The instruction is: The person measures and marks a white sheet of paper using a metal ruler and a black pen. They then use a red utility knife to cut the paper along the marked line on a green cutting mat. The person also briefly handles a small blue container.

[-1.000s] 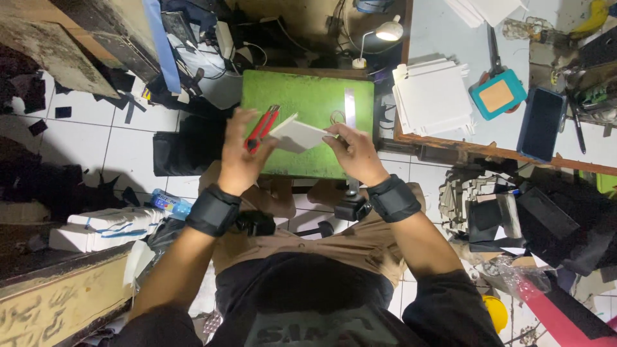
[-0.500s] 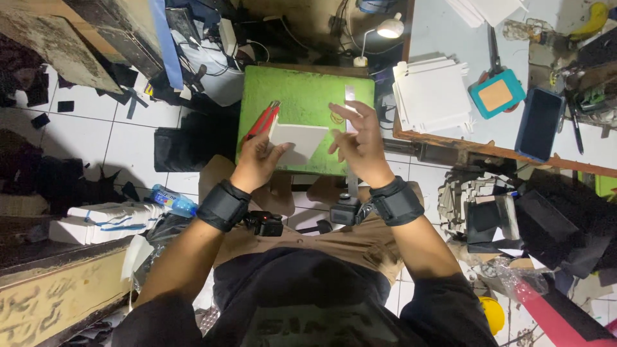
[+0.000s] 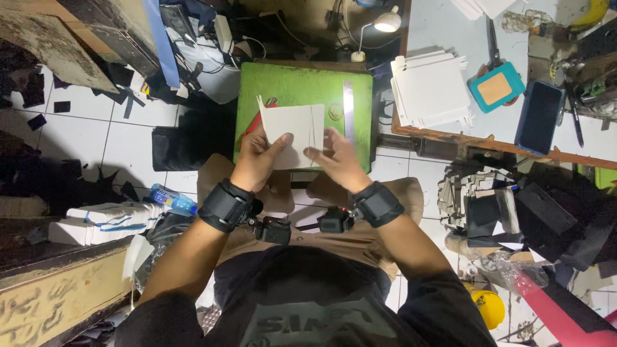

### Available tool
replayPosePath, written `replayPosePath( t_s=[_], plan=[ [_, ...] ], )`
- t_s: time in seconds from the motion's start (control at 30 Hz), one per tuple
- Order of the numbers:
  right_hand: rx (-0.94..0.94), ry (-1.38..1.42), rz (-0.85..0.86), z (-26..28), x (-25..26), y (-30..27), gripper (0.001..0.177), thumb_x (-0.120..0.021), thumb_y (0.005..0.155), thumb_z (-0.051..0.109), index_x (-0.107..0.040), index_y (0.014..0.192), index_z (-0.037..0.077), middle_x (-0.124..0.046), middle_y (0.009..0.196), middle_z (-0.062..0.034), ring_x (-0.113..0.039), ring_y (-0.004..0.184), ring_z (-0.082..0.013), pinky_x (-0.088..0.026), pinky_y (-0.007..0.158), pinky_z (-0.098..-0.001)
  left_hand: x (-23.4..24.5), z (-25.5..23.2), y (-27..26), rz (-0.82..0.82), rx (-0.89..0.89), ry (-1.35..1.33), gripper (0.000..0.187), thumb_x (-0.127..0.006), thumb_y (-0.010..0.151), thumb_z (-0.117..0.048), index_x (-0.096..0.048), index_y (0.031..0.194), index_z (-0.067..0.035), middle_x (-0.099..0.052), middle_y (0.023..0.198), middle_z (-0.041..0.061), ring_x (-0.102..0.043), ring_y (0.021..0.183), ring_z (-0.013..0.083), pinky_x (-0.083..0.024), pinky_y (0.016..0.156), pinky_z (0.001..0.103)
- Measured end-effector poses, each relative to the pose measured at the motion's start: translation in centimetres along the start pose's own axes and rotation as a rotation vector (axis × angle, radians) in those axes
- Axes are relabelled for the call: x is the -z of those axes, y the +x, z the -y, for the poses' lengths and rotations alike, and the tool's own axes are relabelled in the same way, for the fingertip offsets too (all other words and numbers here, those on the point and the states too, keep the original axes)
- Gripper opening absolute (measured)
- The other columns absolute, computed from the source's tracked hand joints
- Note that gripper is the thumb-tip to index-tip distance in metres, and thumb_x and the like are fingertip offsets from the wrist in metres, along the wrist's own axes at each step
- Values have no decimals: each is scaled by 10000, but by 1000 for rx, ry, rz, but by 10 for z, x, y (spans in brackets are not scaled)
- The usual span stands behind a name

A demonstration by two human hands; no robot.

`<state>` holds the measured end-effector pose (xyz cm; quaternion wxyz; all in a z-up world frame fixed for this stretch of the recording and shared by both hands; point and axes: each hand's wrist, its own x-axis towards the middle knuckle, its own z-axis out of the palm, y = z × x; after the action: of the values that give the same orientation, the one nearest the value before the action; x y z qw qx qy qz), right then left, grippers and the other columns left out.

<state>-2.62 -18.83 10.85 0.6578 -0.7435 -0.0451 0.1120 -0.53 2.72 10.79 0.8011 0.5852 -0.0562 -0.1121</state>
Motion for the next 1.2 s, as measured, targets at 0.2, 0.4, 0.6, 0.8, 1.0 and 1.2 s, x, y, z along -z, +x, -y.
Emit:
replayPosePath(
  t_s=[0.2,0.4,0.6,0.8,1.0,1.2],
  plan=[
    [73,-232,-189,-17,23,-9,394,-780,950,185,-594,1265,37,-713,1141,-112,-677,988,-189,-567,840,-328,8,-13,4,-84,19,-12,257,-681,1009,-109,-667,1237,9,-750,1089,57,-674,903,78,-569,782,247],
    [92,-928,-230,-53,23,-54,890,-907,715,201,-417,1420,-31,-512,1201,-261,-514,1128,-420,-478,926,-483,25,9,19,-221,51,-73,248,-685,999,-111,-685,1215,13,-763,1098,73,-691,920,100,-572,826,266],
    [107,-898,-326,-124,61,-63,759,-675,801,-30,-414,1514,-42,-543,1207,-224,-584,1067,-369,-514,953,-450,29,22,24,-245,95,-247,229,-683,1008,-101,-683,1203,17,-757,1115,88,-699,951,141,-570,855,300],
    [88,-223,-250,-24,32,-74,684,-497,875,-146,-452,1528,54,-614,1269,-90,-591,798,-133,-519,657,-260,17,23,27,-224,72,-281,257,-689,990,-104,-661,1231,-20,-754,1132,72,-703,974,139,-572,880,303],
    [269,-86,-101,-44,23,-74,691,-506,889,-163,-501,1535,81,-601,1345,-38,-530,785,-84,-499,690,-210,6,37,34,-275,-10,-249,215,-711,982,-77,-641,1177,-21,-750,1091,64,-686,919,121,-565,824,293],
    [313,-180,-120,-28,23,-76,606,-562,895,-161,-561,1461,57,-606,1300,-37,-576,923,-92,-481,768,-216,-2,31,35,-307,-46,-187,195,-701,984,-62,-641,1165,-19,-754,1086,64,-682,905,112,-565,825,283]
  ],
)
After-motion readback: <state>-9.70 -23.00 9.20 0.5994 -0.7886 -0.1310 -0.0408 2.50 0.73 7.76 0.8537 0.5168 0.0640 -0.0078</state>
